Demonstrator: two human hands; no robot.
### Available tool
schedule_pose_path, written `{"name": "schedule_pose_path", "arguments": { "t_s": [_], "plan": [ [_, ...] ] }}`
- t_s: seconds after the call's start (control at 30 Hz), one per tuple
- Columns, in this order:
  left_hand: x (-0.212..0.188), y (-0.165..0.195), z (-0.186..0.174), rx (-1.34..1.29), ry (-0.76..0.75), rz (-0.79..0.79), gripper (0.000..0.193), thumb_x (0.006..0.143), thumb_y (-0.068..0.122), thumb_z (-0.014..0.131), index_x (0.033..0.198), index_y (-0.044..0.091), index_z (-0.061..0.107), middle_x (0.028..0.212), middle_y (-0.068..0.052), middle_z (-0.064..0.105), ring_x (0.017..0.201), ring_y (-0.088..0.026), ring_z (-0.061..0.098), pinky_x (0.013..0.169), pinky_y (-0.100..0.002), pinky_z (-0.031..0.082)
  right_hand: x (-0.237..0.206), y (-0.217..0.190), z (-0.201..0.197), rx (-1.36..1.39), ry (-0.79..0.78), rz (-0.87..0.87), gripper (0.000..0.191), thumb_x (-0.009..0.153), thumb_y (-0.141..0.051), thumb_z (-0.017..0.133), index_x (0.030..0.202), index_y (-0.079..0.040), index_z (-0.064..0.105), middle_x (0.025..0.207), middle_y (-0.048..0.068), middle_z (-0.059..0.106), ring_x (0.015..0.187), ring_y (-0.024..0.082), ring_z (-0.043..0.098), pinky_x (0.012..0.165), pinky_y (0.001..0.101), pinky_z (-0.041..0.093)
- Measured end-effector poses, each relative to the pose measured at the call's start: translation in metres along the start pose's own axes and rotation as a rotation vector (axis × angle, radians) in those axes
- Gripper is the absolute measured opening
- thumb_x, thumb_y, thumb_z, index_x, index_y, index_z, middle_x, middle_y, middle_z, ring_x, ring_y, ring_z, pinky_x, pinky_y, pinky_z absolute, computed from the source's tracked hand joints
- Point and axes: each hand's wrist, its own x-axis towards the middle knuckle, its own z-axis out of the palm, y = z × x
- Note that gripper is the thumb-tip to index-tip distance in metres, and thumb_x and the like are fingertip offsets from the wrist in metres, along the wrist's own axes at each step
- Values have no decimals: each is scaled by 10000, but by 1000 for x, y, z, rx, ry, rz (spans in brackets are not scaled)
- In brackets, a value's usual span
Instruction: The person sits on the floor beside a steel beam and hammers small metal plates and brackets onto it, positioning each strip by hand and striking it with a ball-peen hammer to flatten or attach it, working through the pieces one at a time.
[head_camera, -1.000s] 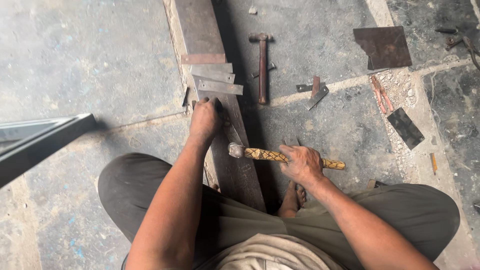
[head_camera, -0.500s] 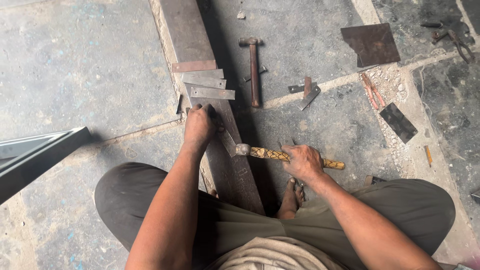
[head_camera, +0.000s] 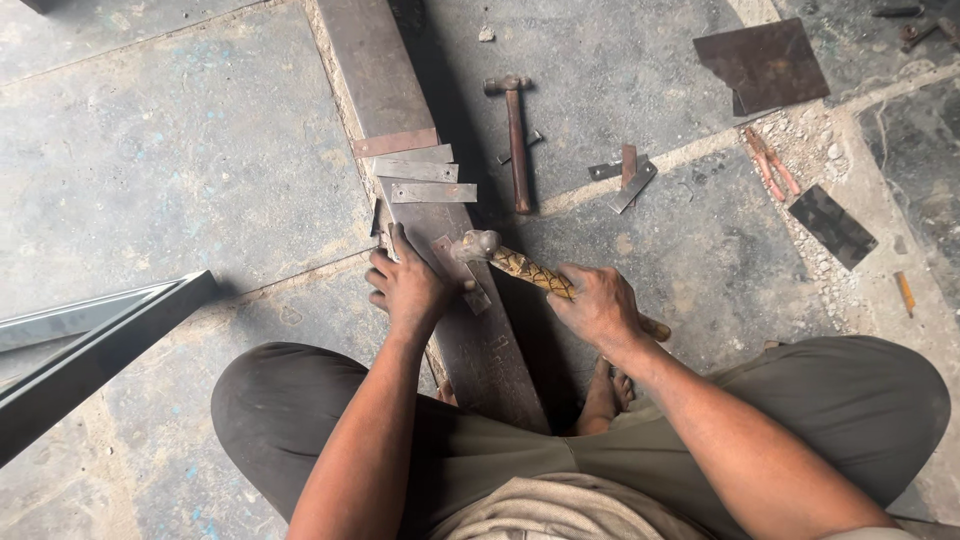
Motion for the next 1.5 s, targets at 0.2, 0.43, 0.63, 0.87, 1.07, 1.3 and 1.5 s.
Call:
{"name": "schedule_pose_path", "arguments": {
  "t_s": [0.2,0.43,0.63,0.87,1.07,1.3,1.5],
  "plan": [
    [-10,2,-3,11,-142,-151,1460,647,514,951,1633,163,-67,1503,-292,219,1403,-500,272,1094,-729,302,14,-9,8,-108,-268,150,221,880,-240,739,1078,-141,742,634,56,690,580,215,684,652,410,599],
    [-8,1,6,-89,27,-5,1275,717,490,898,1627,280,29,1581,-332,85,1440,-527,204,1128,-667,293,26,-4,23,273,-262,476,310,873,-166,735,1132,-12,663,703,74,672,543,160,629,514,346,555],
    [18,10,30,-79,235,-10,1074,810,605,794,1585,153,204,1573,-356,134,1418,-537,246,1154,-608,314,28,24,40,816,-442,793,339,899,-103,701,1164,82,600,690,88,588,518,181,563,430,343,464],
    [46,25,48,-80,339,-91,1169,803,783,689,1563,51,188,1557,-368,121,1427,-536,200,1140,-661,243,33,34,22,234,-331,496,314,885,-220,709,1067,30,655,840,148,673,727,326,739,655,454,602],
    [63,42,40,-35,320,-89,1202,853,836,643,1546,3,124,1537,-336,165,1429,-501,198,1120,-632,267,77,34,-13,-26,-209,595,408,939,-371,708,1188,-49,671,1238,179,672,1166,328,635,964,488,528],
    [65,44,39,-42,325,-128,1134,843,815,648,1552,72,168,1547,-305,202,1417,-481,254,1138,-600,290,138,73,5,439,204,350,591,885,-268,745,1408,-69,556,1316,184,652,1226,332,639,1034,409,488],
    [66,41,35,-53,344,-129,970,926,730,588,1555,91,217,1572,-293,216,1413,-465,304,1138,-590,310,163,69,28,111,224,518,471,873,-173,828,1304,-62,674,1285,308,568,1188,414,553,1007,430,448]
  ]
}}
